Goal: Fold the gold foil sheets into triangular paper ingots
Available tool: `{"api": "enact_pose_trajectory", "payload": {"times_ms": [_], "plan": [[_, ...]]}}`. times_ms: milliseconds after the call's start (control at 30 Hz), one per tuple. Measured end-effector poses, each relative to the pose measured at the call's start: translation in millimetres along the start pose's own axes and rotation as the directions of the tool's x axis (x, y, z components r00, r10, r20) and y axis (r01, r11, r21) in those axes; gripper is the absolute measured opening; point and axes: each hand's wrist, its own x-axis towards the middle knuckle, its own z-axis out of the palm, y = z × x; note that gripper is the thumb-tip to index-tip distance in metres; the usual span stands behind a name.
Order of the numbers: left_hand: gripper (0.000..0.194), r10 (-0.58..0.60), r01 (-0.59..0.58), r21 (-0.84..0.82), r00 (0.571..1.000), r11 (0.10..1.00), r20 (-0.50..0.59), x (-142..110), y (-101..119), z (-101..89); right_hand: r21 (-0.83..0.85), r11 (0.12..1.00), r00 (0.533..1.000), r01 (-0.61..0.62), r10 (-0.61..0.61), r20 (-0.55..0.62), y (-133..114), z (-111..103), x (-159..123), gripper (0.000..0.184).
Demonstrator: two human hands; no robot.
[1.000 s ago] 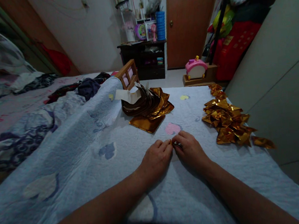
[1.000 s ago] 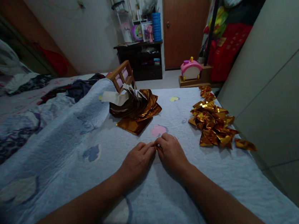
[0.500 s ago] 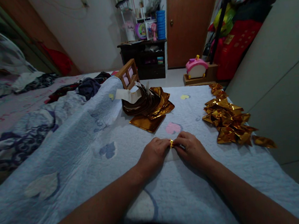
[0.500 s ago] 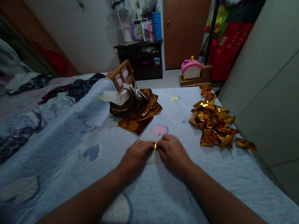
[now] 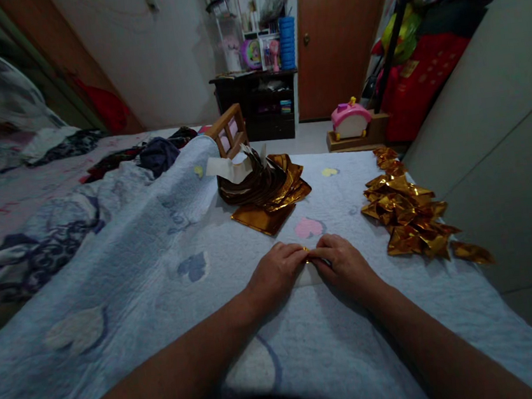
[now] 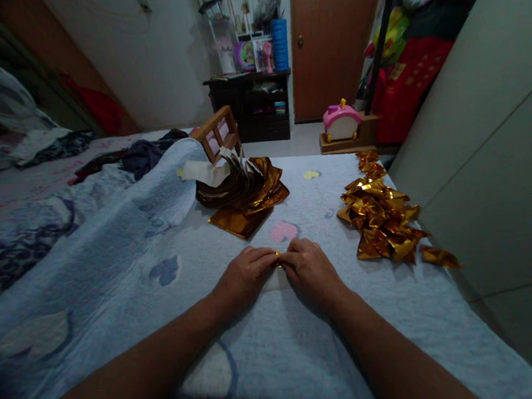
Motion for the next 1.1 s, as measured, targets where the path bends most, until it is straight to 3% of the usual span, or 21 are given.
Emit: {"api": "enact_pose_trajectory", "payload": {"times_ms": [300, 600, 800, 1100], "plan": [[0.021, 0.005, -0.01, 0.074, 0.997, 0.997, 0.071, -0.3, -0.2, 1.5, -0.047, 0.999, 1.0, 0.004, -0.003, 0.031, 1.1, -1.3, 0.3, 0.021], [0.024, 0.047, -0.062, 0.135, 0.993, 0.989, 0.111, 0.4, 2.7, -2.5, -0.103, 0.991, 0.995, 0.084, -0.078, 0.059, 2.0, -6.6, 1.1, 0.02], [0.024, 0.048, -0.063, 0.157, 0.994, 0.986, 0.101, 0.7, 4.4, -3.9, -0.118, 0.989, 0.993, 0.088, -0.078, 0.088, -2.4, -11.9, 1.0, 0.02], [0.021, 0.069, -0.093, 0.24, 0.992, 0.966, 0.106, 1.3, 9.5, -8.6, 0.041, 0.999, 0.998, -0.012, 0.009, 0.069, 7.8, -6.3, 1.9, 0.022]]}}
